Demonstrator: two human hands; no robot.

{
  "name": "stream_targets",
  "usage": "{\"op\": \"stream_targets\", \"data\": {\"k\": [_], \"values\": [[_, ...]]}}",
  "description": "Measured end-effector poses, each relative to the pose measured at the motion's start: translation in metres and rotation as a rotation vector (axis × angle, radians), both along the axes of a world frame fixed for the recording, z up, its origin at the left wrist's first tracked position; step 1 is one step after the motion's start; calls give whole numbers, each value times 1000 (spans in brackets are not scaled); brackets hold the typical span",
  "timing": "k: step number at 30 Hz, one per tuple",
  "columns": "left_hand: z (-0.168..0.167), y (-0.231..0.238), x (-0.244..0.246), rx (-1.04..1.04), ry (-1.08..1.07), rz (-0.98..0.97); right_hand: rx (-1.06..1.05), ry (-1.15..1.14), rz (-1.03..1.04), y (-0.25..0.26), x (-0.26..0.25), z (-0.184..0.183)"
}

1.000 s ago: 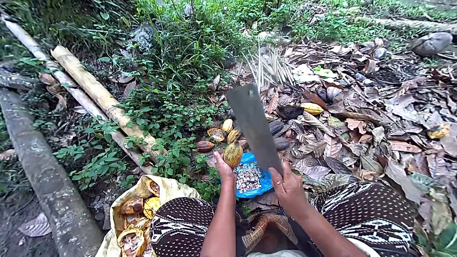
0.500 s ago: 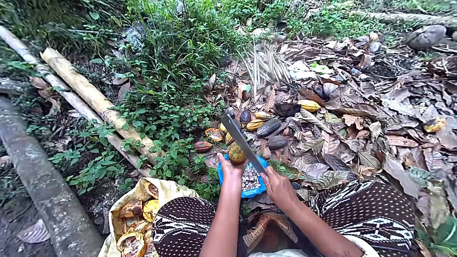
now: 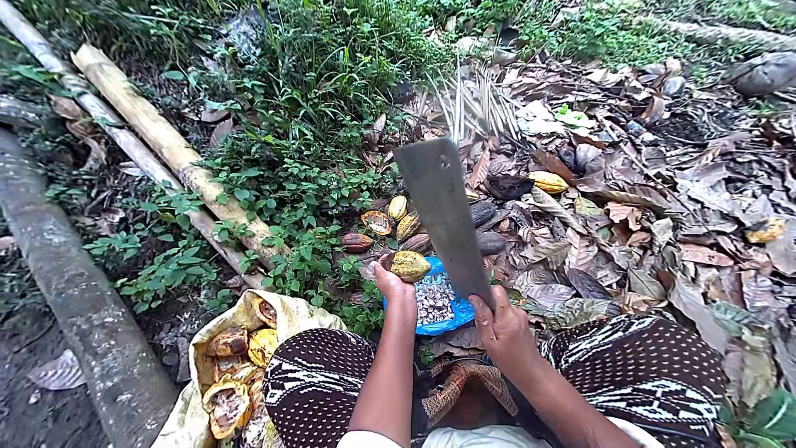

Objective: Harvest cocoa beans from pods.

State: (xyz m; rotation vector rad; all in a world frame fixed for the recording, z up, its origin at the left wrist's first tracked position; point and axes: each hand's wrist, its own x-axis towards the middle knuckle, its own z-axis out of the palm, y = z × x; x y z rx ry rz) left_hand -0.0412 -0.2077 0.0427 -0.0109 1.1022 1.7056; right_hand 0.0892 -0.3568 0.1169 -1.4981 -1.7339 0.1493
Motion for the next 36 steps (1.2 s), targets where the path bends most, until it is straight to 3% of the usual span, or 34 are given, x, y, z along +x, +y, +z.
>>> {"op": "stream_targets", "data": {"k": [2, 4, 10, 13, 15, 20, 22, 24, 26, 28, 32, 36], "values": [[6, -4, 5, 18, 44, -57, -484, -41, 42, 2, 2, 0], [1, -8, 6, 22, 67, -84, -739, -14, 78, 10, 7, -7], [16, -16, 17, 96, -212, -188, -541, -70, 55, 1, -1, -15], [-3, -6, -2, 191, -67, -217, -731, -87, 119, 3, 4, -1], [-7, -4, -12, 231, 3, -243, -728, -70, 127, 0, 8, -1], [-6, -7, -9, 211, -11, -270, 30, 32, 40, -4, 2, -8], [-6, -7, -6, 182, -8, -267, 129, 77, 28, -1, 0, 0], [1, -9, -2, 177, 6, -296, -64, -1, -1, 0, 0, -3], [3, -12, 3, 188, 77, -338, -565, -20, 37, 6, 4, -5], [-4, -15, 6, 171, 101, -376, -773, -7, 61, 15, 10, -11], [-3, -13, 7, 197, 45, -432, -753, -11, 37, 14, 12, -9], [1, -4, 7, 97, -83, -349, -407, -93, -29, 7, -2, -34]]}}
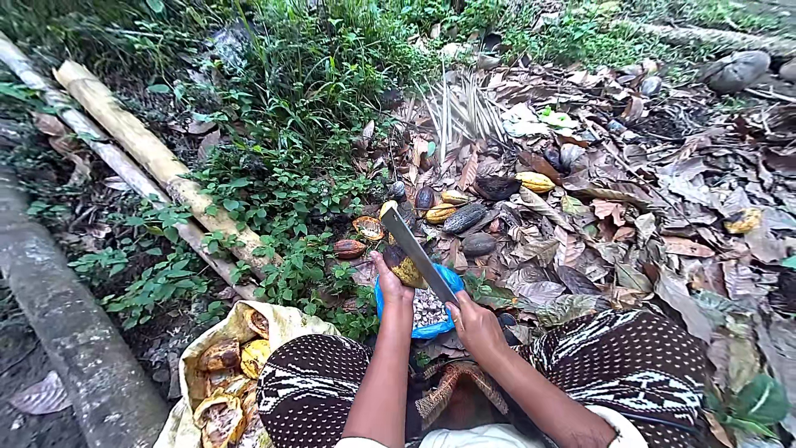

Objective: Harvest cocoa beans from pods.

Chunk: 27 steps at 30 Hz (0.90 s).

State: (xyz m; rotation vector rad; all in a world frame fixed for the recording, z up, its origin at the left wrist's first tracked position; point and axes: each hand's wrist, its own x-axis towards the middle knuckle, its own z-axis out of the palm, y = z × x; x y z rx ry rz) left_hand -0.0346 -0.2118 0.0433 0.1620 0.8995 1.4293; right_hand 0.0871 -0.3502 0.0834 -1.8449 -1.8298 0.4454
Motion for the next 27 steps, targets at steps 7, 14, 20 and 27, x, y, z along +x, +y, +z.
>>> {"op": "stream_targets", "data": {"k": [7, 14, 20, 27], "values": [[-1, -7, 0, -139, -74, 31, 315, 63, 33, -4, 0, 2], [-2, -4, 0, -49, 30, 84, 296, 135, 10, -2, 7, 34], [-16, -13, 10, -66, 156, -16, -522, 2, 74, 13, 9, 30], [-14, -6, 7, 62, 249, 88, -258, -44, 30, 6, -2, -4]]}}
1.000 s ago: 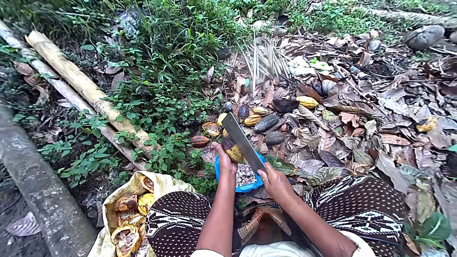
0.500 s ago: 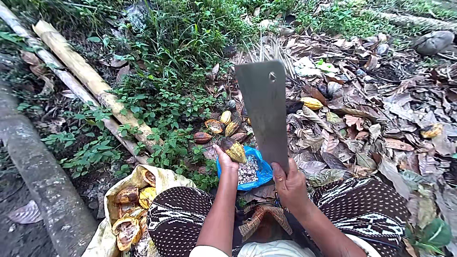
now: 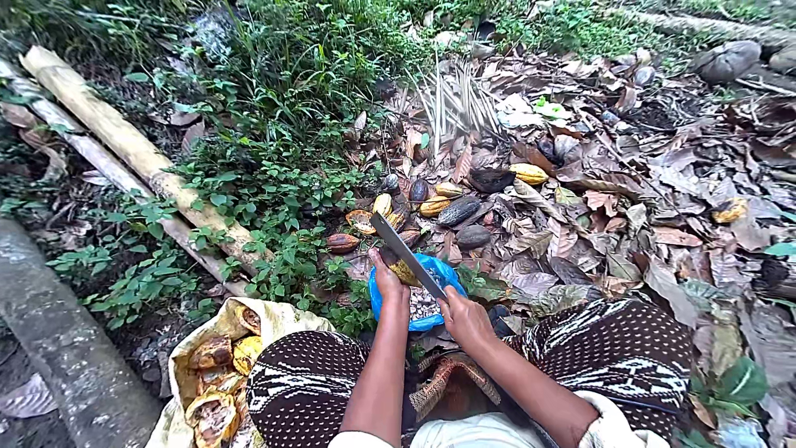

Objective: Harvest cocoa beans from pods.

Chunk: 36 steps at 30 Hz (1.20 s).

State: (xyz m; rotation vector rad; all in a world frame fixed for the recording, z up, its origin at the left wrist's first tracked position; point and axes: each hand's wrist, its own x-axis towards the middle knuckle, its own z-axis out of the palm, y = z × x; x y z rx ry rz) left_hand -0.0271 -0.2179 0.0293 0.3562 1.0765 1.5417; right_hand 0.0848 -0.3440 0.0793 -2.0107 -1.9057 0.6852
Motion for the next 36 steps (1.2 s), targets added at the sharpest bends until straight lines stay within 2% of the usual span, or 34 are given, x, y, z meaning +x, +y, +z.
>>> {"op": "stream_targets", "data": {"k": [5, 10, 12, 15, 18, 21, 25, 29, 36], "values": [[-1, -4, -2, -13, 75, 113, 223, -56, 24, -2, -6, -28], [-2, -6, -1, -31, 120, 164, 406, -133, 65, 3, -8, -46], [-4, -10, 0, -8, 120, 129, 428, -164, 82, 4, -6, -48], [0, -8, -8, -75, 3, 7, 302, -82, 90, 7, 2, -35], [4, -2, -17, -170, -145, -91, 270, 143, 47, 6, 10, -21], [-1, 0, -17, -217, -236, -12, 396, 267, -6, 4, 13, -15], [-5, 0, -19, -315, -386, 92, 549, 263, 17, 0, 13, -13], [-5, -2, -16, -350, -519, 86, 486, 162, 51, -3, 7, -11], [-3, 0, -16, -425, -495, 85, 314, 105, 48, 0, 10, 0]]}}
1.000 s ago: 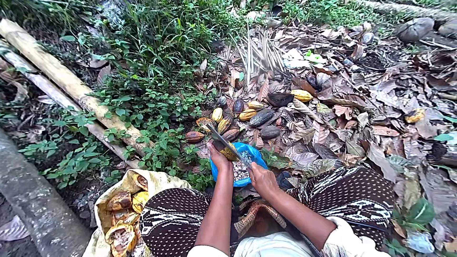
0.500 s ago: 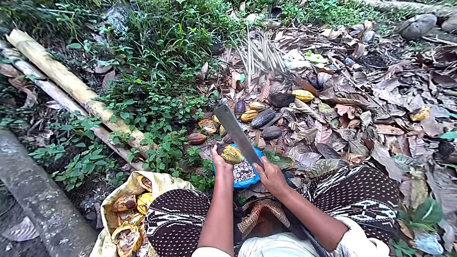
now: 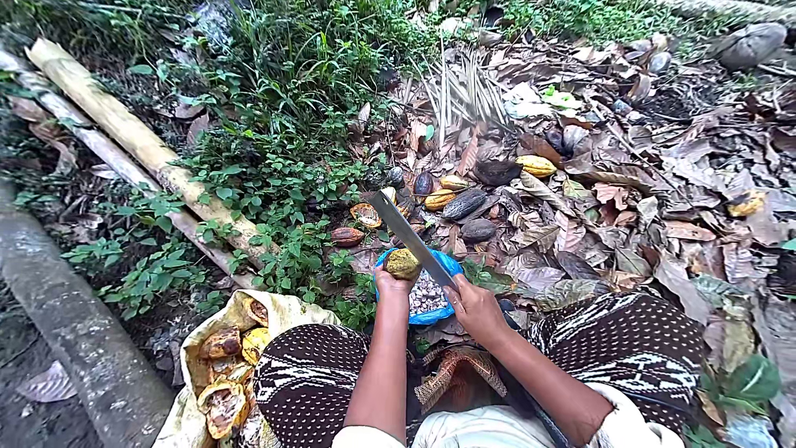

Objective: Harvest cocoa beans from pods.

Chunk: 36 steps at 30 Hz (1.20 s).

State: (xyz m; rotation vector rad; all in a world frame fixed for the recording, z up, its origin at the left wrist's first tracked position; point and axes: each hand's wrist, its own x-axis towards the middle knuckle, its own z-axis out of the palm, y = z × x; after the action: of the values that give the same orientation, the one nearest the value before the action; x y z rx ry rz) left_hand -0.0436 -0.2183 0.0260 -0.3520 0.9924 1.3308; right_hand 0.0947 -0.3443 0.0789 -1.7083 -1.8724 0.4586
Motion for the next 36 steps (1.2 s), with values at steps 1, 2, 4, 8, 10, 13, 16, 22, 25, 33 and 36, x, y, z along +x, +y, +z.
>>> {"op": "stream_targets", "data": {"k": [1, 2, 4, 8, 10, 13, 16, 22, 25, 33, 36], "values": [[1, 1, 0, 18, 20, -6, -30, 8, 1, 1, 0, 2], [2, 1, 0, 38, 45, -19, -54, 16, 0, 1, 0, 4], [2, 0, -1, 80, 120, -44, -64, 32, -5, 2, 0, 3], [0, 0, 1, 72, 200, -34, 159, 80, -41, -2, -1, 0], [-2, -1, 3, 46, 205, -16, 334, 117, -45, -3, -2, 4], [0, -1, 4, 24, 198, -11, 377, 126, -28, -3, -3, 11], [5, -5, 11, 58, 228, -35, -158, 24, -3, 0, 1, 15], [-2, -5, 14, -31, 106, -150, -285, 36, 4, 7, 8, 10], [-1, -5, 17, -110, -20, -203, -45, 27, -34, 3, 1, -2], [3, -8, 14, -99, -99, -95, 369, 140, -48, -5, 2, 25], [7, -11, 20, -59, 9, -120, -215, 41, -13, 2, 6, 31]]}}
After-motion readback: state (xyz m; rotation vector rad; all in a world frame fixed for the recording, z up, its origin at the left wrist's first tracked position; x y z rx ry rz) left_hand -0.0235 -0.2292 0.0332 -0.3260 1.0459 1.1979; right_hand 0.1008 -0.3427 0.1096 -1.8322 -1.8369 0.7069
